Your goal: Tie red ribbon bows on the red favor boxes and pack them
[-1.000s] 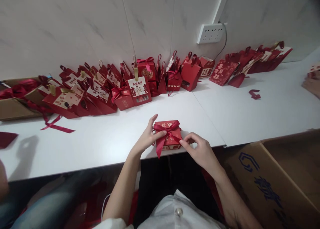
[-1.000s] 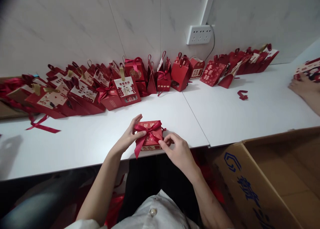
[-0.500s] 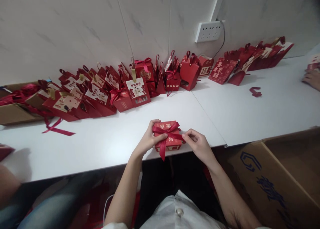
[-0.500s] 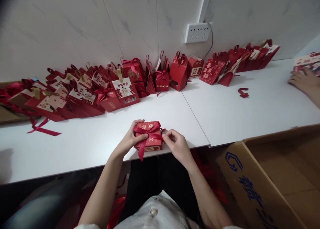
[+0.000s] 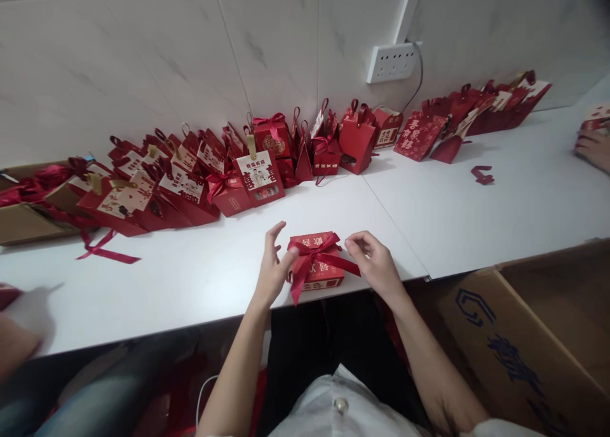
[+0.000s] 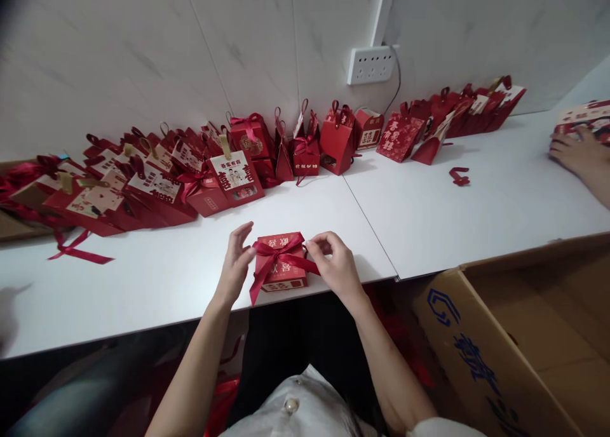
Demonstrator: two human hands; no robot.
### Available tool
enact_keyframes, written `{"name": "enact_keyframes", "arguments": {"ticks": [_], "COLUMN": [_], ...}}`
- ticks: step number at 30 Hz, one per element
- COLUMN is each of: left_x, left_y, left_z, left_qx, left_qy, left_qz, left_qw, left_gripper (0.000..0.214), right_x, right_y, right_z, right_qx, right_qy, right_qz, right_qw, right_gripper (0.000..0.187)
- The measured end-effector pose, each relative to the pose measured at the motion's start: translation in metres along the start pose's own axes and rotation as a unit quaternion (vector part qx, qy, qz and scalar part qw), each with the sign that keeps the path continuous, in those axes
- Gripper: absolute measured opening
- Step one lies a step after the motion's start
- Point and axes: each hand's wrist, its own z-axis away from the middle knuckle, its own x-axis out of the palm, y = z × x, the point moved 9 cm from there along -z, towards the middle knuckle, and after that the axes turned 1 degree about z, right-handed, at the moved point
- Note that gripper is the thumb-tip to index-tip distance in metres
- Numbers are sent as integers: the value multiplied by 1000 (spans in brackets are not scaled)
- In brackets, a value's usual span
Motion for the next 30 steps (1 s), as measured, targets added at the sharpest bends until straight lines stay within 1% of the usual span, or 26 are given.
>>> {"name": "enact_keyframes", "arguments": {"ticks": [2,3,5,7,8,11,16,21,26,30], "left_x": [-11,-13,-7,2,5,7,9,4,9,8], "left_y": [2,2,1,0,0,-2,1,2,-3,-4], "left_z": [3,5,7,7,7,8,15,25,28,28], "left_qx": [-28,-53,-98,-120,-123,-117,-80,-59,-63,-78], "left_qy": [63,73,46,8,2,17,35,103,103,107], "left_qz": [-34,-55,-95,-116,-122,-126,-106,-128,-113,-107], "left_qw": [997,994,990,986,985,985,991,985,986,985], "left_gripper": [32,29,33,39,41,38,30,25,24,24], "right_x": [6,9,14,18,20,24,22,26,25,27], "right_y": [0,0,1,0,0,1,2,-3,1,4], "right_z": [-4,-6,-7,-7,-7,-5,-2,-2,-2,-3], "right_qx": [7,14,24,24,21,14,9,-5,1,9], "right_qy": [0,3,15,25,28,42,77,53,58,50], "right_qz": [17,26,40,39,33,5,-16,-37,-80,-104], "right_qw": [1000,1000,999,999,999,999,997,998,995,993], "right_gripper": [28,30,32,32,32,30,27,26,27,28]}}
